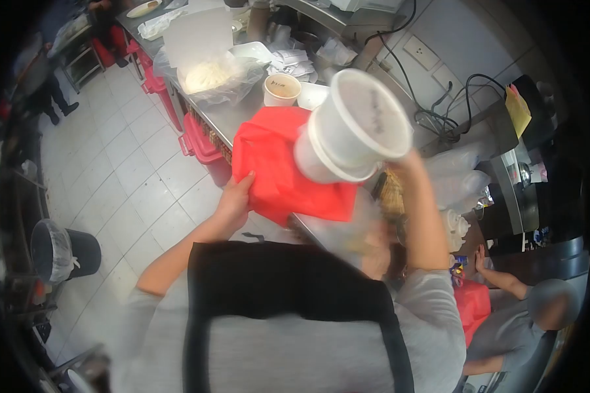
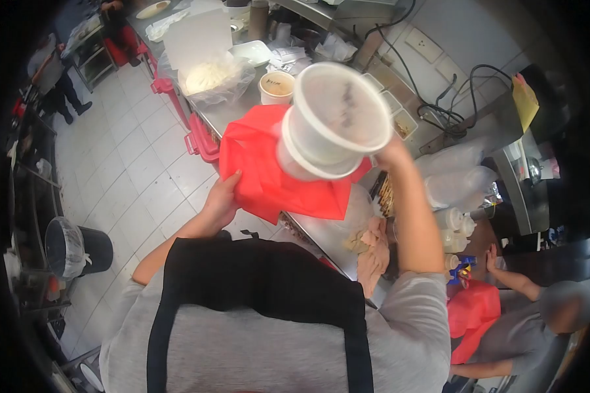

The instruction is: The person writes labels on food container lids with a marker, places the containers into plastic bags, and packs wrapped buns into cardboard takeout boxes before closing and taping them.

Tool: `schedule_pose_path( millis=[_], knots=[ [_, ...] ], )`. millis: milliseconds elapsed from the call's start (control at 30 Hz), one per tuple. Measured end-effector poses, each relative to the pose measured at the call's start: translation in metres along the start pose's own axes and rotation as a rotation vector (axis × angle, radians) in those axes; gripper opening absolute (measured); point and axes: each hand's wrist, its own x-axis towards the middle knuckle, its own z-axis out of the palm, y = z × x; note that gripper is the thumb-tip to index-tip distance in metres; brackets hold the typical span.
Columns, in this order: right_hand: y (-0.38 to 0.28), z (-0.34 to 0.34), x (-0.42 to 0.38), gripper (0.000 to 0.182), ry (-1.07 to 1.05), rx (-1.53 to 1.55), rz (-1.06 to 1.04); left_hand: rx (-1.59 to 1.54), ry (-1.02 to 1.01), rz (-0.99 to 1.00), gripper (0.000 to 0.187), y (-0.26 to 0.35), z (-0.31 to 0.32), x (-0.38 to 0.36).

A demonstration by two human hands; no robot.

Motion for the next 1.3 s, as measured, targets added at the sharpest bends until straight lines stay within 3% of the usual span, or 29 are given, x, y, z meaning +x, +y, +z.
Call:
schedule_pose_path(
  millis=[67, 133, 167, 233, 300, 333, 400, 433, 533, 633, 700, 767, 867, 900, 1000, 1100, 1167, 1200, 1300],
  knots=[
    [0.005, 0.046, -0.017, 0.047, -0.02, -0.252, 0.183, 0.014, 0.058, -0.041, 0.041, 0.004, 0.009, -0.01],
    [0.037, 0.076, -0.024, 0.041, -0.012, -0.217, 0.203, 0.05, -0.007, 0.06, 0.038, -0.007, -0.012, -0.008],
    [0.077, 0.072, -0.021, 0.037, 0.005, -0.356, 0.122, 0.069, -0.038, 0.11, 0.038, -0.013, -0.02, -0.009],
    [0.103, 0.084, -0.031, 0.036, 0.082, -0.274, 0.207, 0.019, -0.045, 0.092, 0.035, -0.012, -0.015, -0.032],
    [0.116, 0.087, -0.039, 0.034, 0.105, -0.432, 0.313, 0.011, -0.034, 0.134, 0.035, -0.005, -0.009, -0.042],
    [0.146, 0.084, -0.042, 0.032, 0.194, -0.519, 0.08, 0.028, -0.016, 0.185, 0.035, 0.001, -0.007, -0.04],
    [0.155, 0.083, -0.044, 0.031, 0.188, -0.418, 0.096, 0.02, -0.005, 0.244, 0.036, 0.015, 0.0, -0.031],
    [0.154, 0.085, -0.045, 0.03, 0.188, -0.367, 0.105, -0.003, -0.013, 0.25, 0.036, 0.022, 0.004, -0.024],
    [0.146, 0.093, -0.03, 0.026, 0.306, -0.72, 0.086, -0.022, -0.098, 0.234, 0.037, 0.029, 0.029, -0.031],
    [0.136, 0.093, -0.02, 0.025, 0.128, -0.183, 0.286, 0.02, -0.137, 0.256, 0.036, 0.033, 0.034, -0.027],
    [0.108, 0.076, -0.015, 0.037, -0.114, -0.32, 0.477, 0.073, -0.102, 0.279, 0.035, 0.04, 0.027, -0.02],
    [0.064, 0.062, -0.02, 0.045, -0.104, -0.424, 0.524, 0.135, -0.032, 0.298, 0.035, 0.048, 0.014, -0.013],
    [0.083, -0.001, 0.011, 0.055, 0.147, -0.861, 0.074, 0.312, -0.038, 0.202, 0.037, 0.066, 0.001, -0.017],
    [0.053, 0.0, 0.011, 0.054, 0.175, -0.872, 0.062, 0.392, -0.017, 0.157, 0.038, 0.074, -0.003, -0.018],
    [-0.012, 0.008, 0.01, 0.046, 0.232, -0.922, 0.054, 1.116, 0.077, 0.579, 0.036, 0.098, -0.02, 0.0],
    [-0.033, 0.022, 0.008, 0.032, 0.233, -1.009, -0.021, 1.257, 0.162, 0.944, 0.04, 0.14, 0.006, 0.035],
    [-0.02, 0.036, 0.008, 0.03, 0.148, -0.955, -0.159, 1.136, -0.069, 0.83, 0.042, 0.154, 0.024, 0.079],
    [-0.013, 0.042, 0.009, 0.037, -0.021, -0.902, -0.123, 1.073, -0.178, 0.767, 0.043, 0.162, 0.035, 0.103],
    [0.015, 0.052, 0.013, 0.047, 0.028, -1.293, 0.092, 1.428, -0.335, 0.568, 0.062, 0.16, 0.036, 0.207]
  ],
)
